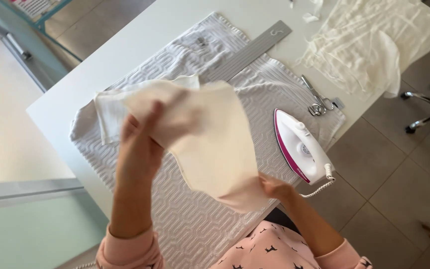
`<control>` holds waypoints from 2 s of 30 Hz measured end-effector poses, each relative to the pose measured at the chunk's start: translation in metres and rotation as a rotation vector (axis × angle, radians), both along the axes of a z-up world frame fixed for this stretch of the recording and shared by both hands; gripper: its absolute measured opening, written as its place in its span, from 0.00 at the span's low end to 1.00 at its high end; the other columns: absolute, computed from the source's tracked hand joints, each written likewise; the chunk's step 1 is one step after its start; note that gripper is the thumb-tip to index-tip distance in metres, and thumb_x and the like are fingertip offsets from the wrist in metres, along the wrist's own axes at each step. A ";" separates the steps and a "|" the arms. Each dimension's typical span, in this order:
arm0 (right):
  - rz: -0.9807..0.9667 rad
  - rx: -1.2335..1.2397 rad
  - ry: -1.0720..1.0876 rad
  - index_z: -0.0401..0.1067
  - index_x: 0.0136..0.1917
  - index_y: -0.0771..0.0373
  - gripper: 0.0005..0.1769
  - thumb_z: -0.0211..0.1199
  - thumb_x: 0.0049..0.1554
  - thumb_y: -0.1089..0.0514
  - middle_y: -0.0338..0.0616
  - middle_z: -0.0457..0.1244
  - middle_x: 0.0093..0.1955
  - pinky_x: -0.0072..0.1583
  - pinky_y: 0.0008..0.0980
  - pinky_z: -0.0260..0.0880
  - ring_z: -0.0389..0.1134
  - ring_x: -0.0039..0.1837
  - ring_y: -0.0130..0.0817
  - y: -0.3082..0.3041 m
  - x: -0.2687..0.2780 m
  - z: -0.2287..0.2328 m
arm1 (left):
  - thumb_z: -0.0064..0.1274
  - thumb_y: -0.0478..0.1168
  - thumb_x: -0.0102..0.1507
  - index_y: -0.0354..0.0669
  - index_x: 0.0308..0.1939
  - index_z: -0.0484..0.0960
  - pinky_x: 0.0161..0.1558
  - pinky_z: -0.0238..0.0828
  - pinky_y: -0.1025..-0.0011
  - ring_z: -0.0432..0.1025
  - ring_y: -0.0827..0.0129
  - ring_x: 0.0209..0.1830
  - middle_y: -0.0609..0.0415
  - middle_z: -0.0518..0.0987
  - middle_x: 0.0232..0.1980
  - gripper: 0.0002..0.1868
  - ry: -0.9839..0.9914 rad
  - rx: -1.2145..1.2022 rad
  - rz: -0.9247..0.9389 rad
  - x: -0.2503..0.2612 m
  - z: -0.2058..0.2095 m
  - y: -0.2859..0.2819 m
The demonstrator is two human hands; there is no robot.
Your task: Ironing and folding small pieces of fabric on a table.
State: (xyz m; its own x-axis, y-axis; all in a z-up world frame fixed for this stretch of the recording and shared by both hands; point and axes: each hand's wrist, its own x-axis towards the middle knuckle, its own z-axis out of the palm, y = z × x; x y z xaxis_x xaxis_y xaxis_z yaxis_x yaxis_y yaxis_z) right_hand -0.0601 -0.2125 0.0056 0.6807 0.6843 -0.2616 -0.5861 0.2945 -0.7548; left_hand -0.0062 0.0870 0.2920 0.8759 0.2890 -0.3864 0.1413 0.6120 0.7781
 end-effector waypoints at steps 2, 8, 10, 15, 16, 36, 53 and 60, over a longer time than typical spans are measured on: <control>0.049 -0.055 -0.029 0.73 0.59 0.70 0.30 0.71 0.43 0.58 0.58 0.70 0.54 0.52 0.46 0.75 0.73 0.51 0.44 -0.001 0.000 -0.002 | 0.65 0.40 0.60 0.35 0.46 0.76 0.44 0.83 0.46 0.83 0.51 0.39 0.41 0.84 0.43 0.17 -0.061 -0.033 0.027 0.014 -0.016 0.026; -0.030 -0.287 0.094 0.77 0.50 0.74 0.16 0.74 0.50 0.64 0.59 0.72 0.44 0.47 0.55 0.79 0.76 0.45 0.50 0.030 0.015 0.006 | 0.66 0.40 0.61 0.38 0.42 0.77 0.52 0.80 0.40 0.83 0.50 0.44 0.41 0.85 0.46 0.14 -0.069 -0.183 0.129 0.042 -0.150 0.106; -0.033 -0.325 0.146 0.75 0.50 0.75 0.15 0.73 0.52 0.64 0.59 0.72 0.44 0.47 0.60 0.78 0.76 0.46 0.54 0.038 0.017 0.004 | 0.67 0.42 0.61 0.39 0.42 0.79 0.54 0.79 0.40 0.83 0.50 0.47 0.42 0.85 0.47 0.14 -0.047 -0.205 0.144 0.044 -0.225 0.137; -0.056 -0.558 0.220 0.71 0.56 0.76 0.23 0.73 0.51 0.62 0.66 0.71 0.46 0.46 0.60 0.78 0.74 0.45 0.60 0.039 0.015 0.006 | 0.65 0.42 0.63 0.50 0.59 0.71 0.46 0.57 0.76 0.62 0.77 0.44 0.57 0.77 0.54 0.24 0.028 0.753 0.429 0.022 -0.357 0.133; -0.045 -0.568 0.228 0.71 0.56 0.76 0.23 0.73 0.51 0.62 0.66 0.71 0.46 0.46 0.60 0.78 0.74 0.45 0.60 0.036 0.012 0.000 | 0.65 0.42 0.63 0.50 0.59 0.71 0.46 0.57 0.76 0.62 0.77 0.44 0.57 0.77 0.54 0.24 0.043 0.747 0.433 0.001 -0.331 0.105; 0.160 -0.929 -0.811 0.83 0.50 0.46 0.10 0.74 0.53 0.52 0.39 0.72 0.42 0.47 0.32 0.77 0.75 0.45 0.35 0.009 0.020 0.024 | 0.51 0.36 0.65 0.55 0.46 0.81 0.52 0.63 0.62 0.73 0.61 0.53 0.59 0.79 0.50 0.08 -0.132 1.821 0.122 -0.185 -0.302 -0.105; 0.225 -0.929 -1.215 0.74 0.52 0.53 0.08 0.64 0.58 0.60 0.43 0.63 0.46 0.54 0.43 0.73 0.71 0.50 0.48 -0.032 -0.019 0.017 | 0.48 0.38 0.69 0.52 0.52 0.81 0.58 0.61 0.64 0.71 0.65 0.56 0.59 0.77 0.51 0.10 -0.175 1.893 -0.074 -0.207 -0.282 -0.144; 0.178 -0.955 -1.196 0.74 0.47 0.52 0.05 0.67 0.57 0.56 0.37 0.64 0.44 0.53 0.38 0.73 0.72 0.50 0.40 -0.024 -0.012 0.022 | 0.51 0.38 0.69 0.52 0.43 0.82 0.52 0.62 0.68 0.70 0.70 0.47 0.62 0.73 0.42 0.05 -0.225 1.871 -0.048 -0.175 -0.279 -0.155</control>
State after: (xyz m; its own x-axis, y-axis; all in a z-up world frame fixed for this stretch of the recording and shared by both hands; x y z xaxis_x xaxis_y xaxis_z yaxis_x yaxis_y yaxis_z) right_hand -0.0721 -0.2368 0.0274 0.7355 0.6774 -0.0139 0.5056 -0.5624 -0.6543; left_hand -0.1808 -0.0679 0.0125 0.8776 0.1223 0.4635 -0.0556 -0.9344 0.3519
